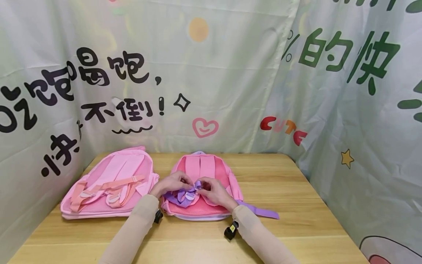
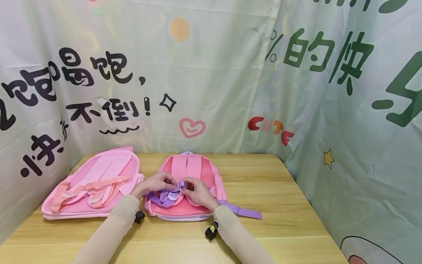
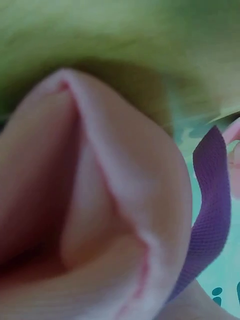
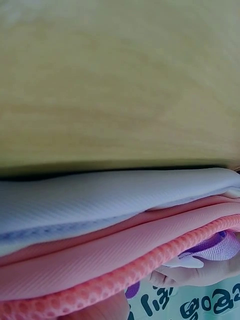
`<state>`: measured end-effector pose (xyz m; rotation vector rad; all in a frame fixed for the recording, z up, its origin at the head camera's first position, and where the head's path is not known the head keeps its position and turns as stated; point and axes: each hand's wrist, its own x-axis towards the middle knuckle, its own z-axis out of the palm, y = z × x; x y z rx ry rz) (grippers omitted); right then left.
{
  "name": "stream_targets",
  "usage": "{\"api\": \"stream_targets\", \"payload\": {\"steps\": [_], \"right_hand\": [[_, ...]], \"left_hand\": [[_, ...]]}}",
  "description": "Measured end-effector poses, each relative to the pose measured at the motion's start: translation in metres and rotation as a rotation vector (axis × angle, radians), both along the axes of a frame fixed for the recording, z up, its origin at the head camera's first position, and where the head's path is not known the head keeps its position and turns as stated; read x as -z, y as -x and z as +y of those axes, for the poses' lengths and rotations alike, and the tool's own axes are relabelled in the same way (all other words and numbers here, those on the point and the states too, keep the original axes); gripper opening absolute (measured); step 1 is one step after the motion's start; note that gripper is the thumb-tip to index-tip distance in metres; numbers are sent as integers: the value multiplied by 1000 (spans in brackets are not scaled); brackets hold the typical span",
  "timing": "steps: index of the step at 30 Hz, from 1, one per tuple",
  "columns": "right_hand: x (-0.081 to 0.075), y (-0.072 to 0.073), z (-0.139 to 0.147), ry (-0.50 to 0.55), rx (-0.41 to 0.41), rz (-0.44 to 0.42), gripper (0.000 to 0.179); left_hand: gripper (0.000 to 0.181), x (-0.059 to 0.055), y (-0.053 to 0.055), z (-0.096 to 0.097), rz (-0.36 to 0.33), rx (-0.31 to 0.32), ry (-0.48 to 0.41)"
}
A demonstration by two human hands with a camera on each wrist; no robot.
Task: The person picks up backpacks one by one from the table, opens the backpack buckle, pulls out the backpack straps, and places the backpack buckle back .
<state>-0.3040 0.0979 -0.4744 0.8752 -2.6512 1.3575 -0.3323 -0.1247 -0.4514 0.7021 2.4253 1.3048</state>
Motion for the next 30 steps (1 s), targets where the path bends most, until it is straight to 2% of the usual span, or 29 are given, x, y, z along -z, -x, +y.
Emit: {"api": "stream_targets", "payload": {"steps": [8, 17, 30], "right_hand": [[1, 0, 0, 5, -10, 23, 25], [2, 0, 2, -9, 9, 19, 26], [1, 0, 1, 0, -5, 20, 23]], "left_hand": [[9, 1, -1, 1, 36, 14, 32], [13, 1, -1, 5, 27, -3, 0], [11, 1, -1, 0, 43, -10, 46]]}}
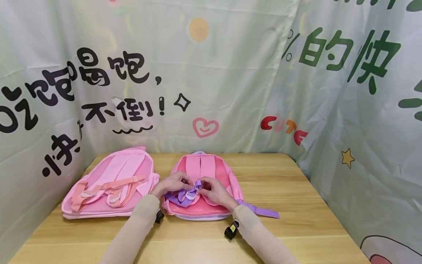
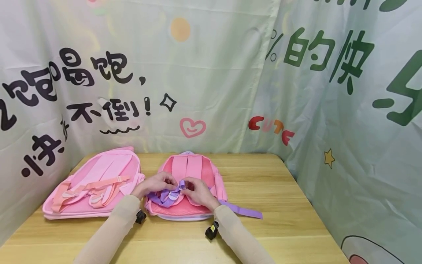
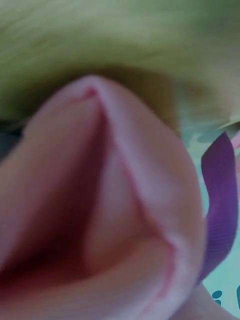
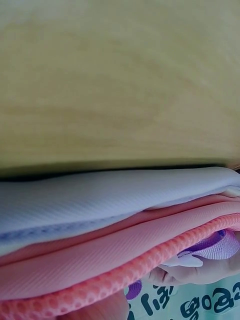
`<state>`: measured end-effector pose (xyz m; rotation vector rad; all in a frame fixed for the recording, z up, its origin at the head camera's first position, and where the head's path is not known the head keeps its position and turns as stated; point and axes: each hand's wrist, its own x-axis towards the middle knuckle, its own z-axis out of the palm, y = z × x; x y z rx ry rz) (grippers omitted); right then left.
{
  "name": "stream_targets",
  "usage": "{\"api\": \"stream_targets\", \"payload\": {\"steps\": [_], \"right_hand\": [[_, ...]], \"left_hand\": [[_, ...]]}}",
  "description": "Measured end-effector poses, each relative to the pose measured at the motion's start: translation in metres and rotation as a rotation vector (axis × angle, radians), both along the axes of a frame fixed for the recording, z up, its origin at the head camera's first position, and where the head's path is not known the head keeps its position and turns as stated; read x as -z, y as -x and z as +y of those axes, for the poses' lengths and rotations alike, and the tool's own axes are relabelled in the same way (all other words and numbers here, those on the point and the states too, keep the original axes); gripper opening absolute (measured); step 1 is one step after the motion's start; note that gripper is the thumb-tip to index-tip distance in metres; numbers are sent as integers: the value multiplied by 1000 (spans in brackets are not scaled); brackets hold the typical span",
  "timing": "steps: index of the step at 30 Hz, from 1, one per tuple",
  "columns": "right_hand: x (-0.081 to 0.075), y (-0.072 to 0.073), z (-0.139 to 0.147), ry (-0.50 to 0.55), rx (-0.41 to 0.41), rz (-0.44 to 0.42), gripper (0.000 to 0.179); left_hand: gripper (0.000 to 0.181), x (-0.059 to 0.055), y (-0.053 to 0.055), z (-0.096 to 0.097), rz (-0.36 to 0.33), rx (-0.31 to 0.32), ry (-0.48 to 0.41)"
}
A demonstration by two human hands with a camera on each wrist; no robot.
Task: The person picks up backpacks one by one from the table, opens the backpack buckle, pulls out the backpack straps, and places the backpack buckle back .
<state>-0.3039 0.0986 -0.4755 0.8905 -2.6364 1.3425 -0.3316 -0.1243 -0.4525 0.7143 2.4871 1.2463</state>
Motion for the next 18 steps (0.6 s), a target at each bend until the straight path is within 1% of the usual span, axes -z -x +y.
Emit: {"api": "stream_targets", "payload": {"steps": [2, 6, 9, 11, 16, 18], "right_hand": [[1, 0, 1, 3, 2, -5, 24], [1, 0, 2, -3, 8, -12, 26], [1, 0, 2, -9, 11, -8, 27], [0, 0, 2, -11, 14, -7, 27], [0, 1, 0, -9, 6, 2, 27], [0, 1, 0, -13, 7, -2, 27]], "left_hand": [[11, 1, 0, 2, 5, 8, -1], [10, 2, 0, 4, -8, 16, -18], [11, 2, 0, 5, -19, 16, -35], [13, 2, 0, 6, -14, 15, -47], [14, -1, -1, 2, -4, 34, -38], [13, -2, -1, -1, -12, 40, -32]]}}
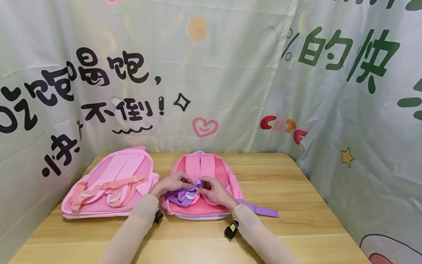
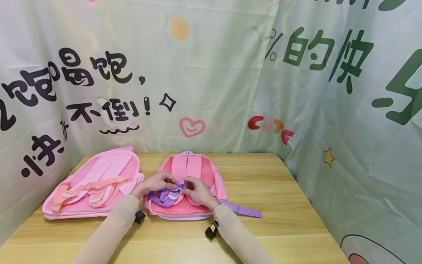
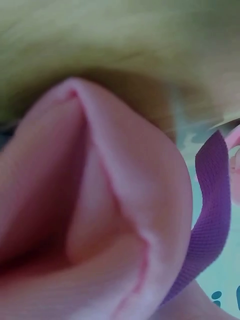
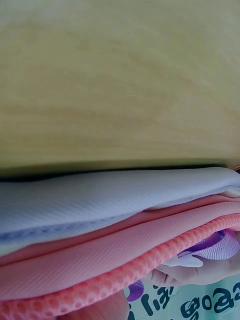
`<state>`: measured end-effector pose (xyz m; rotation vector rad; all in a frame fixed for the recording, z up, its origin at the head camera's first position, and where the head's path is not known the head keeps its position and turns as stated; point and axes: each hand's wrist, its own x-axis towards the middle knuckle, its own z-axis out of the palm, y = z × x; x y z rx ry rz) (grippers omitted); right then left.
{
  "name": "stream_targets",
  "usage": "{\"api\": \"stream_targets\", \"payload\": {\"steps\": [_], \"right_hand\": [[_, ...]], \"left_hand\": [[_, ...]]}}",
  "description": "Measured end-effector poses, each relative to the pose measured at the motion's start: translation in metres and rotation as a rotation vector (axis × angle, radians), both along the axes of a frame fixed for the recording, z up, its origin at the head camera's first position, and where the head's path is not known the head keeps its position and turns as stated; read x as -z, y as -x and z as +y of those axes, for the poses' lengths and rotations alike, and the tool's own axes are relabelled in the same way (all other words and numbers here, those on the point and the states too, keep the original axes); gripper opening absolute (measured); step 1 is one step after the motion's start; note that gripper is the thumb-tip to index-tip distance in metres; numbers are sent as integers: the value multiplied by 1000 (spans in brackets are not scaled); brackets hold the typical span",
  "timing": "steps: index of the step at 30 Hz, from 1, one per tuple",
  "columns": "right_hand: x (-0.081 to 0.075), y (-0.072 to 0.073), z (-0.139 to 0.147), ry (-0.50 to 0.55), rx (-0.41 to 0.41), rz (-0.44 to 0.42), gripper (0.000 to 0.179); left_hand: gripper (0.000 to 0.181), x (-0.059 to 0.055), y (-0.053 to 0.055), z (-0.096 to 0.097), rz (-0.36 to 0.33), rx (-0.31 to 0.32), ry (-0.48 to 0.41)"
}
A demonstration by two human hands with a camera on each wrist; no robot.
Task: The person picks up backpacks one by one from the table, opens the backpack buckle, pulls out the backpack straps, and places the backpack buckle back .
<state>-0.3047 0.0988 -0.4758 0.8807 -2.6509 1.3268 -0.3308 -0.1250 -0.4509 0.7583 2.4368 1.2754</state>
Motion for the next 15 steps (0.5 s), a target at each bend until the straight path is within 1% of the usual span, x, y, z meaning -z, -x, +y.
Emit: {"api": "stream_targets", "payload": {"steps": [4, 8, 15], "right_hand": [[1, 0, 0, -10, 6, -2, 28], [0, 0, 0, -11, 1, 15, 27], [0, 1, 1, -6, -11, 22, 26]], "left_hand": [[13, 2, 1, -2, -5, -12, -3], [12, 4, 2, -1, 11, -20, -4], [9, 4, 2, 3, -8, -38, 12]]}}
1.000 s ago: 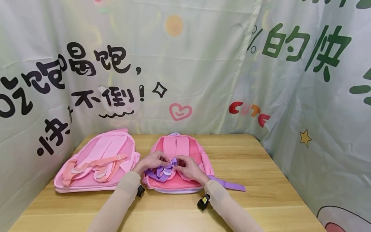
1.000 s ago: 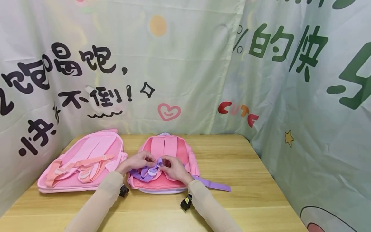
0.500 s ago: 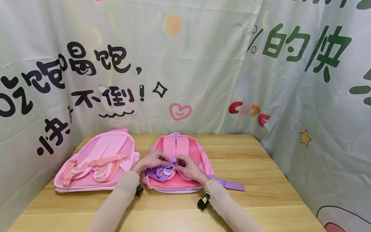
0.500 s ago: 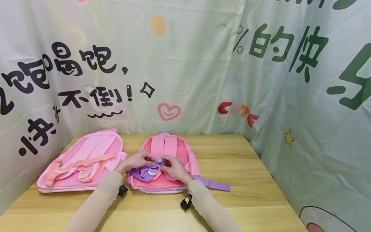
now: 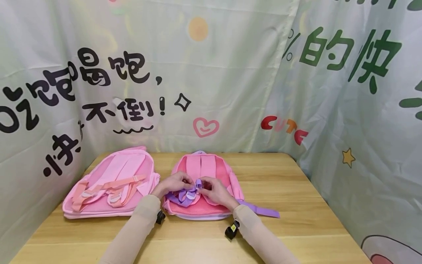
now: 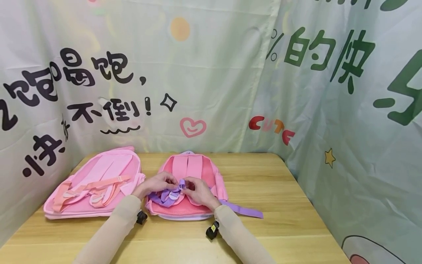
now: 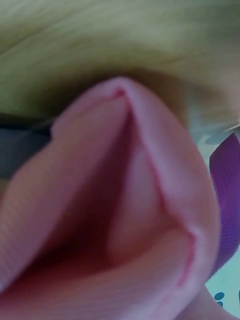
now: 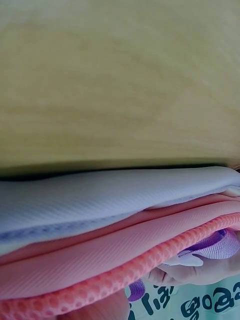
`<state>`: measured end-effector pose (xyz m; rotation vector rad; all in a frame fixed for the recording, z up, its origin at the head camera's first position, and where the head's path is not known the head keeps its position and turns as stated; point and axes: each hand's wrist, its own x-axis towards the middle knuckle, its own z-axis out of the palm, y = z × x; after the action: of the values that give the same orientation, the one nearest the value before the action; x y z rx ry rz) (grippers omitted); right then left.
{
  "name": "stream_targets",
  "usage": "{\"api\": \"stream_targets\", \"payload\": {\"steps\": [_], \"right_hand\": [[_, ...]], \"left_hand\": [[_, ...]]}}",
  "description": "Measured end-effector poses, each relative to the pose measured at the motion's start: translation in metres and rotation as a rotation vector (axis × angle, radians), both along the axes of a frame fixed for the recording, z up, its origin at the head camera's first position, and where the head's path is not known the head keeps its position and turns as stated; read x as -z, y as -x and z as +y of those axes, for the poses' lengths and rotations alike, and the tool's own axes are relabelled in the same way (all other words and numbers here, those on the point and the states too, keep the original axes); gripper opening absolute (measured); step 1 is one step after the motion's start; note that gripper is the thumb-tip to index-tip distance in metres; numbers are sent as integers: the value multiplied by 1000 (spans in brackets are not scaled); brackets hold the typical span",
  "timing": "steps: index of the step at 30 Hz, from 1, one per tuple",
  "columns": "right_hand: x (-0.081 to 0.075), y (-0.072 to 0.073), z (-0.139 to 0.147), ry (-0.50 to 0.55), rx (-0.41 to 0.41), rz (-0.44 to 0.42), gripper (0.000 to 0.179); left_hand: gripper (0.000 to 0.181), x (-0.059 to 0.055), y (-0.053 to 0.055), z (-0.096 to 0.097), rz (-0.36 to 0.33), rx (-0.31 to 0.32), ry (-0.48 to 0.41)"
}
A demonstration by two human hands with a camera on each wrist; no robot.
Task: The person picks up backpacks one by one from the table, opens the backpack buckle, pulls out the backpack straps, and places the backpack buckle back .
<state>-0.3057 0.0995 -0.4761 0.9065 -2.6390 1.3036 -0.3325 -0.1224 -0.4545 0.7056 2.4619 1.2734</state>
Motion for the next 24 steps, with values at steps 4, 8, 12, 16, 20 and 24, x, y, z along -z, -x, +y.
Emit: {"api": "stream_targets", "payload": {"steps": [4, 8, 12, 16, 20, 24], "right_hand": [[0, 0, 0, -3, 12, -13, 26], [-1, -1, 0, -5, 18, -12, 25], [0, -1, -1, -7, 19, -15, 25], [1, -1, -1, -4, 18, -12, 25], [1, -1, -1, 1, 19, -10, 24], [1, -1, -1, 1, 16, -15, 24]], "left_hand": [[10, -1, 0, 1, 3, 11, -9], [11, 0, 0, 0, -1, 12, -28], [11, 0, 0, -2, 11, -9, -18], [11, 0, 0, -3, 27, -5, -14], [12, 0, -1, -2, 7, 3, -25], [11, 0, -1, 0, -5, 2, -23]]}}
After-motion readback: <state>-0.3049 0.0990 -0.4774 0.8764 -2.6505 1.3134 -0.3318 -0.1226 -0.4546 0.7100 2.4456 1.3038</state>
